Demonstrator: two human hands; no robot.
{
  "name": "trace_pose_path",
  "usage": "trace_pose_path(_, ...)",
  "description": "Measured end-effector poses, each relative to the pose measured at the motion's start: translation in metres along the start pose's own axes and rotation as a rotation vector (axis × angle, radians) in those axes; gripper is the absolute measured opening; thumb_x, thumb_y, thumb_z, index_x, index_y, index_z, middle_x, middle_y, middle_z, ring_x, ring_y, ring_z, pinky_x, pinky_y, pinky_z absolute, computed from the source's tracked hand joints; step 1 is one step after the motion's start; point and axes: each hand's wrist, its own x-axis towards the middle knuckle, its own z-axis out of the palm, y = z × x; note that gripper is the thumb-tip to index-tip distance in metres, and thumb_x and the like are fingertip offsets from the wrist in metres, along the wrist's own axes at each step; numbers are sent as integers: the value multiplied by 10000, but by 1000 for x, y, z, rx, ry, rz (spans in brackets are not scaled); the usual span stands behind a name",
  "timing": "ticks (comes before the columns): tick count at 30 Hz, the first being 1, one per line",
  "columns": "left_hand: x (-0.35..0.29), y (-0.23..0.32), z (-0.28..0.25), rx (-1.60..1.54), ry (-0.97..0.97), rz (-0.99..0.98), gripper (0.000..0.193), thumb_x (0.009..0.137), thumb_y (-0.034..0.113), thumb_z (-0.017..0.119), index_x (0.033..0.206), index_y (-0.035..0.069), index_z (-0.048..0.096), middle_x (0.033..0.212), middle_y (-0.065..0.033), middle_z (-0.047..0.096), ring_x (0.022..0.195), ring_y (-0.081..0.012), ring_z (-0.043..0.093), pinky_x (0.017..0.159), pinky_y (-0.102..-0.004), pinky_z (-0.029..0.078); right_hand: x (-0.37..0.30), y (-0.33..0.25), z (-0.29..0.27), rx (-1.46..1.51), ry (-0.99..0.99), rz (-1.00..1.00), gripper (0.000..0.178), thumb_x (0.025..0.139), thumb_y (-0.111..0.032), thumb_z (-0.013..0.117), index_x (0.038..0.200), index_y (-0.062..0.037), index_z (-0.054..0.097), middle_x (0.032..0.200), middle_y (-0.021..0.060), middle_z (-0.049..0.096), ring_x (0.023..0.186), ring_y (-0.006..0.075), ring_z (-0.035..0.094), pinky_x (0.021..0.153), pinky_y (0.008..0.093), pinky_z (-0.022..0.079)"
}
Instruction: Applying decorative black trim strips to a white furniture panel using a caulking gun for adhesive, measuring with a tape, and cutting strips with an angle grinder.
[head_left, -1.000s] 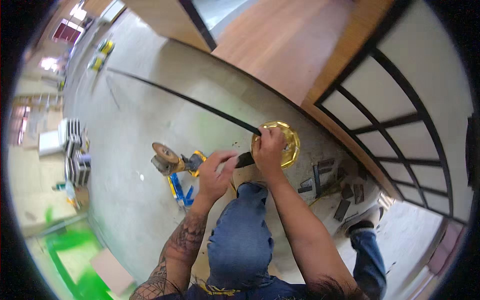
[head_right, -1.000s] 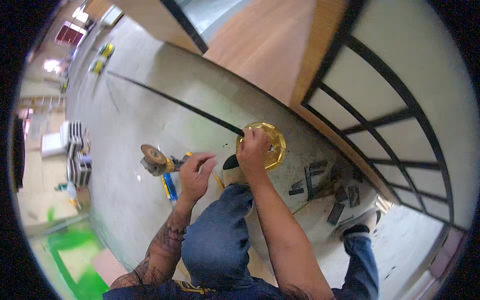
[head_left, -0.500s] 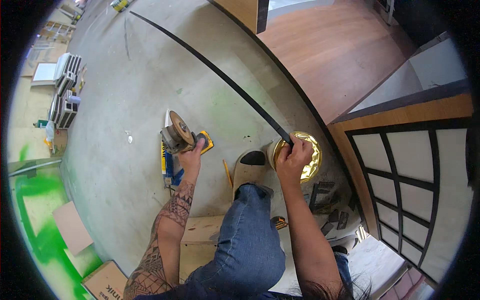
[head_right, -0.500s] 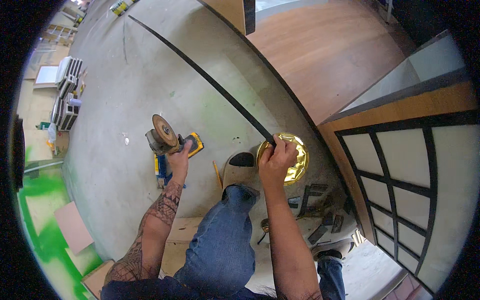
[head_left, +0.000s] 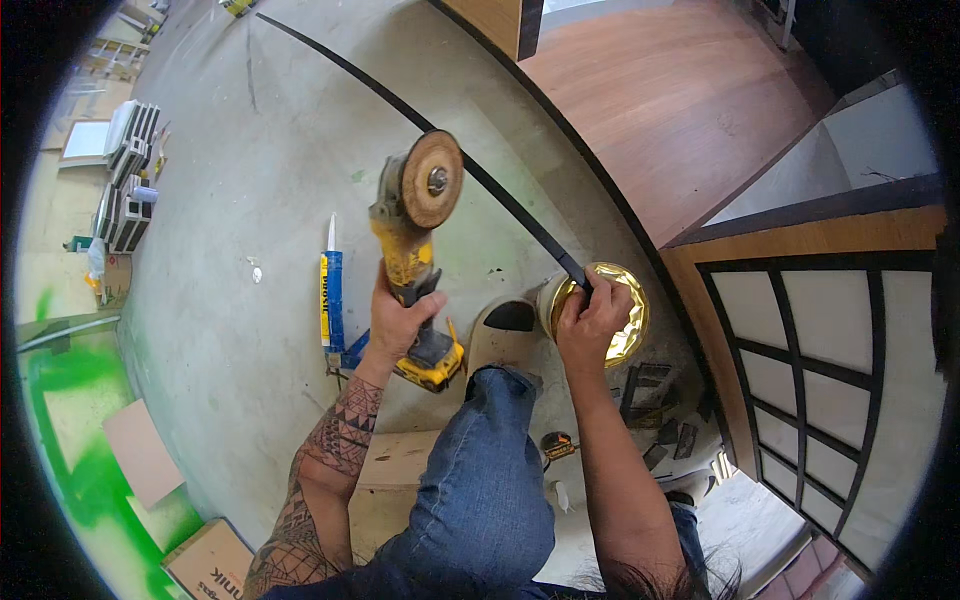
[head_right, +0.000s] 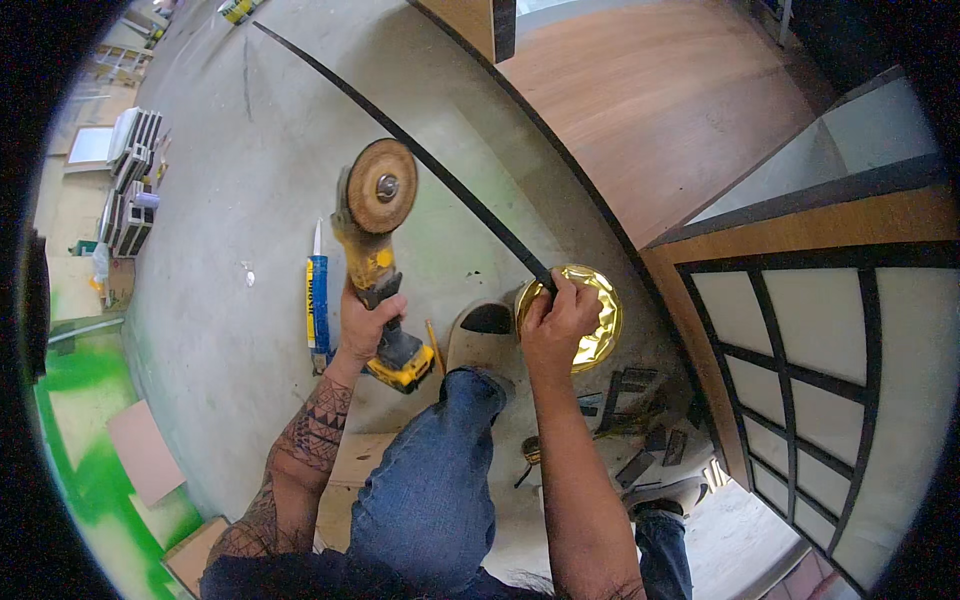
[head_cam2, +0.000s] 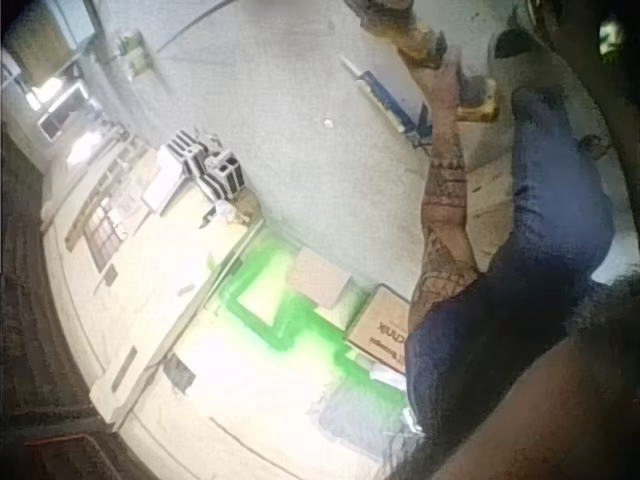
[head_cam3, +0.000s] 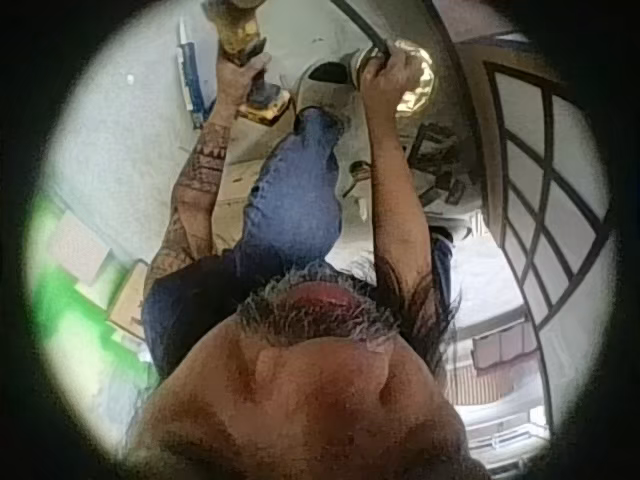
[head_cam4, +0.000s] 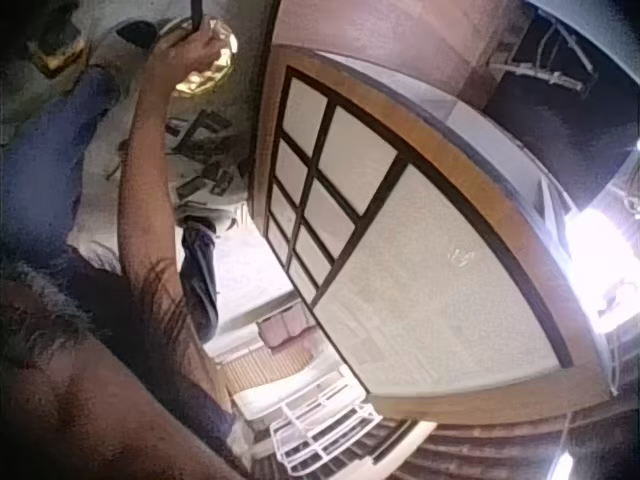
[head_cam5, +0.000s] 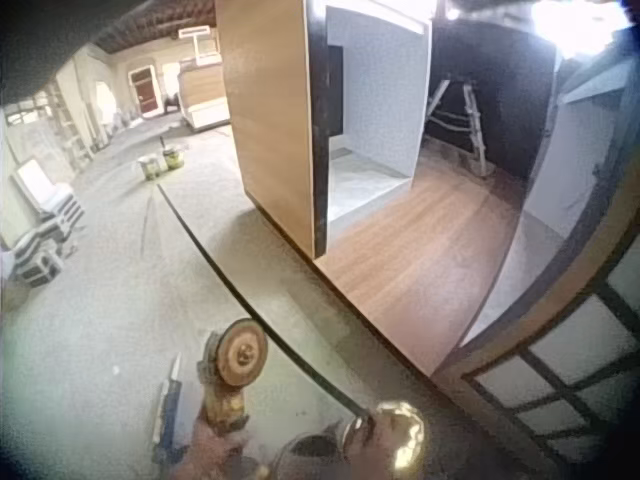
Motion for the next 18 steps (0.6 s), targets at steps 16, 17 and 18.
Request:
trace_pose_path(16,15,61,47,687,-438,-21,826,778,247,820,1481,-19,477,1222,-291,718,1093,-413,736,981,-439,571,0,0,-2,8,-4,50,381,850,-14,715,1231,-40,720,1085,164,575,1043,370,550,919,516,415)
trace_pose_path(17,15,62,48,706,-438,-51,805,772,234,819,1460,-24,491,1172,-251,724,1029,-364,730,943,-424,573,1,1,-2,20,-7,45,380,848,-15,716,1227,-40,719,1087,163,573,1048,372,550,922,515,415)
trace_pose_path(18,16,63,50,725,-439,-80,784,765,221,817,1440,-29,505,1122,-211,729,965,-316,725,906,-410,575,1,1,-2,31,-9,39,379,845,-16,717,1224,-41,718,1089,162,570,1054,373,550,925,514,416)
